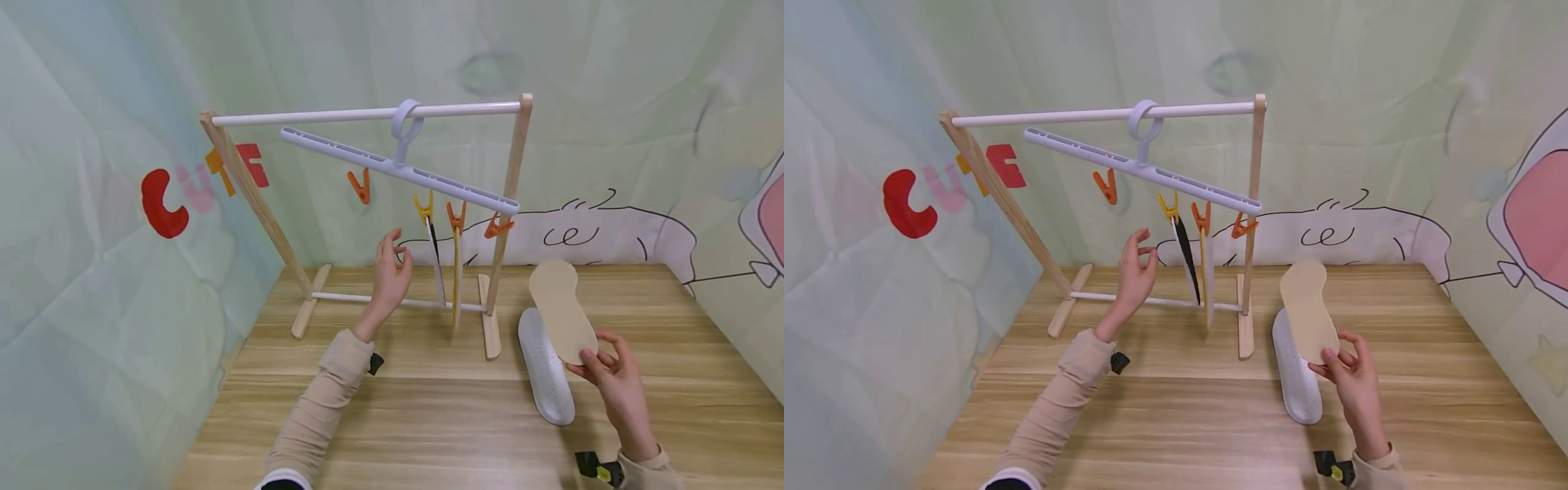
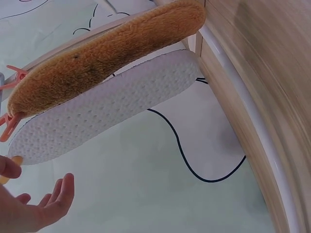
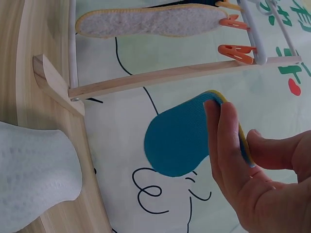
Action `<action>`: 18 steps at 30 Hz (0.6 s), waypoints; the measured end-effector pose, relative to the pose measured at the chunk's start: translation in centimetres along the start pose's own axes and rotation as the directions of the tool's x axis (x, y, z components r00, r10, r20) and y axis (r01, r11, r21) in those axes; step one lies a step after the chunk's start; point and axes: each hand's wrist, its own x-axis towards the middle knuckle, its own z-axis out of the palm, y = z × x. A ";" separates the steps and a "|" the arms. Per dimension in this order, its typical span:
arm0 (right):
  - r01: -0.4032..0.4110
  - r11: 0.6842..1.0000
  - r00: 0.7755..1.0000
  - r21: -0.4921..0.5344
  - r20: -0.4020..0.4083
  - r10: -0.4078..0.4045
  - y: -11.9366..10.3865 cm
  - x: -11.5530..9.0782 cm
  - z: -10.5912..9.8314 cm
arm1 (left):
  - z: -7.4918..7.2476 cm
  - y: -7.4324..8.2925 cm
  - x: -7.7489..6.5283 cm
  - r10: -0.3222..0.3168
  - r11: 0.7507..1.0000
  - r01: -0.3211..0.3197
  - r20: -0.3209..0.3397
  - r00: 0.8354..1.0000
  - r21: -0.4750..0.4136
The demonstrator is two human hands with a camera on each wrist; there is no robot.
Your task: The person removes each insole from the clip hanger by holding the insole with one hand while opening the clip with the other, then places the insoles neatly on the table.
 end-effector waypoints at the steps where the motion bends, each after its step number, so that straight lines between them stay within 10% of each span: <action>1: -0.002 1.000 1.000 0.007 0.005 0.002 0.0 0.0 0.0 | 0.0 0.0 0.0 -0.001 1.000 0.001 0.001 1.000 -0.001; 18: -0.061 0.995 0.995 0.080 0.087 0.054 -0.2 -0.3 0.4 | -0.2 0.1 -0.1 -0.005 1.000 0.005 0.004 1.000 0.017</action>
